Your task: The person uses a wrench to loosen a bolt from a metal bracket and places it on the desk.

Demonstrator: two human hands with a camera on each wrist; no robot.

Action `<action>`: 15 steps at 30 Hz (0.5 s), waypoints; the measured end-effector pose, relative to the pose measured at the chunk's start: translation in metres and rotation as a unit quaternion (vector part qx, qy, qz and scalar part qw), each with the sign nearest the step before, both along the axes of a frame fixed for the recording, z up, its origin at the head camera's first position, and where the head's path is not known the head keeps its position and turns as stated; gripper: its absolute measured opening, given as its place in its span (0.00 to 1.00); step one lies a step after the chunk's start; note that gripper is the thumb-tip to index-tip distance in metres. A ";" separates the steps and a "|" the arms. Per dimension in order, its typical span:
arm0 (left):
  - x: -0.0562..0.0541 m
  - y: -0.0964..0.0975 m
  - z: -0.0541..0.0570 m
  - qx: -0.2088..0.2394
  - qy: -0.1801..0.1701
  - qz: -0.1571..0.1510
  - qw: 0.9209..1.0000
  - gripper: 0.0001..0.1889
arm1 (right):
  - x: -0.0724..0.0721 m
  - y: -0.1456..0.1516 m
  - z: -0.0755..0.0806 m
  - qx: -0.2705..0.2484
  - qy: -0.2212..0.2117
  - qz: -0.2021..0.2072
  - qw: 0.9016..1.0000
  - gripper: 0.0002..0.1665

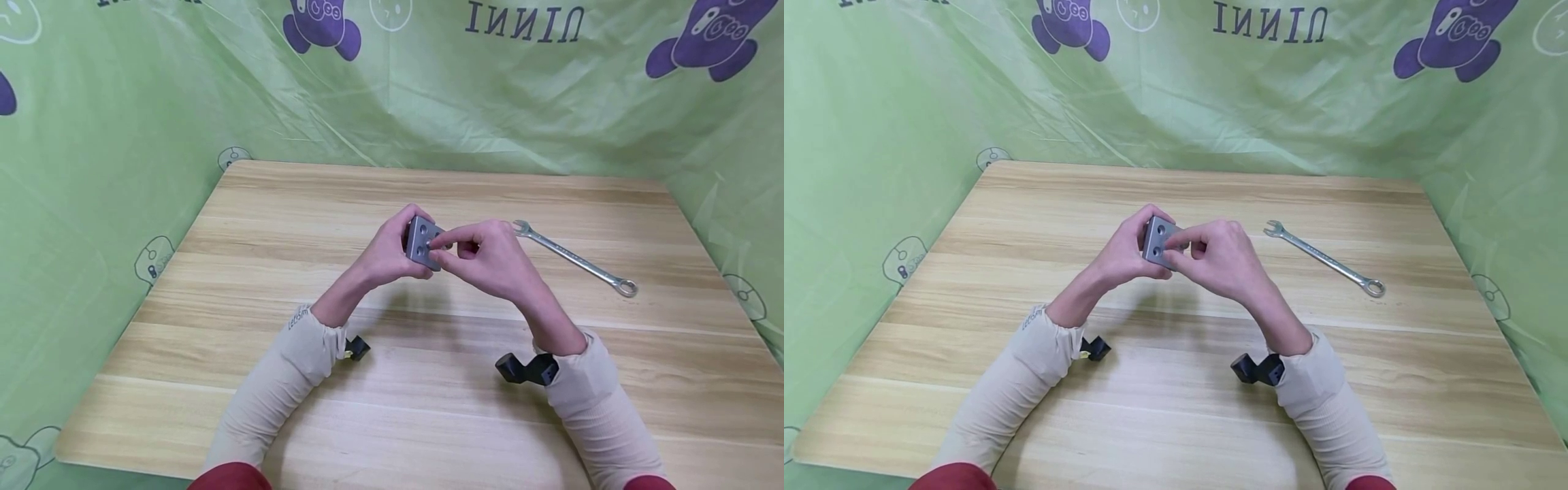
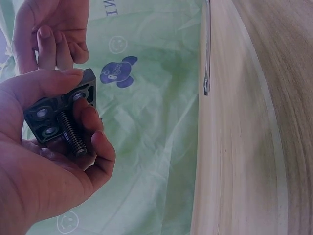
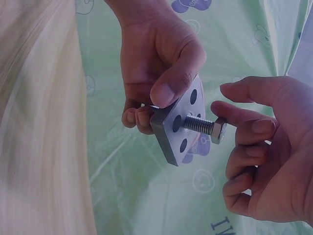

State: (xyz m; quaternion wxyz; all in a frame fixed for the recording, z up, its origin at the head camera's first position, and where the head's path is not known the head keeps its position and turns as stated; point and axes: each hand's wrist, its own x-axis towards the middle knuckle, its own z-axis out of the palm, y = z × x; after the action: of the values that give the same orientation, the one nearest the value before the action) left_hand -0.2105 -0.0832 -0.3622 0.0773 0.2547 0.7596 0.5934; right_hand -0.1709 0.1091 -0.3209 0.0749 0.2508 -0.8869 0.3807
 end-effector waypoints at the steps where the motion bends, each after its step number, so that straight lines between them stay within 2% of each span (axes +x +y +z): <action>1: 0.000 0.000 0.000 -0.001 0.000 0.001 1.000 0.35 | 0.000 0.000 0.000 0.000 -0.001 0.000 1.000 0.06; 6: -0.001 -0.001 0.000 0.001 0.000 0.003 1.000 0.35 | 0.000 -0.001 0.000 0.000 -0.002 0.003 1.000 0.04; 9: -0.001 -0.001 0.000 0.004 0.002 0.004 1.000 0.35 | 0.001 -0.001 -0.001 -0.027 0.004 0.002 1.000 0.03; 12: -0.001 -0.001 0.000 0.003 0.004 0.006 1.000 0.35 | 0.000 -0.001 -0.001 -0.050 0.019 -0.025 0.998 0.04; 15: 0.000 -0.001 0.001 0.001 0.004 0.007 1.000 0.35 | -0.002 -0.001 -0.001 -0.032 0.021 -0.071 0.997 0.10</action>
State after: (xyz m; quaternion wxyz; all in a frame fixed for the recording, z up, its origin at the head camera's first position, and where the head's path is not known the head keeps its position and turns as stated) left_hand -0.2108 -0.0844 -0.3616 0.0699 0.2520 0.7612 0.5935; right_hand -0.1732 0.1082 -0.3219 0.1281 0.1927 -0.8882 0.3969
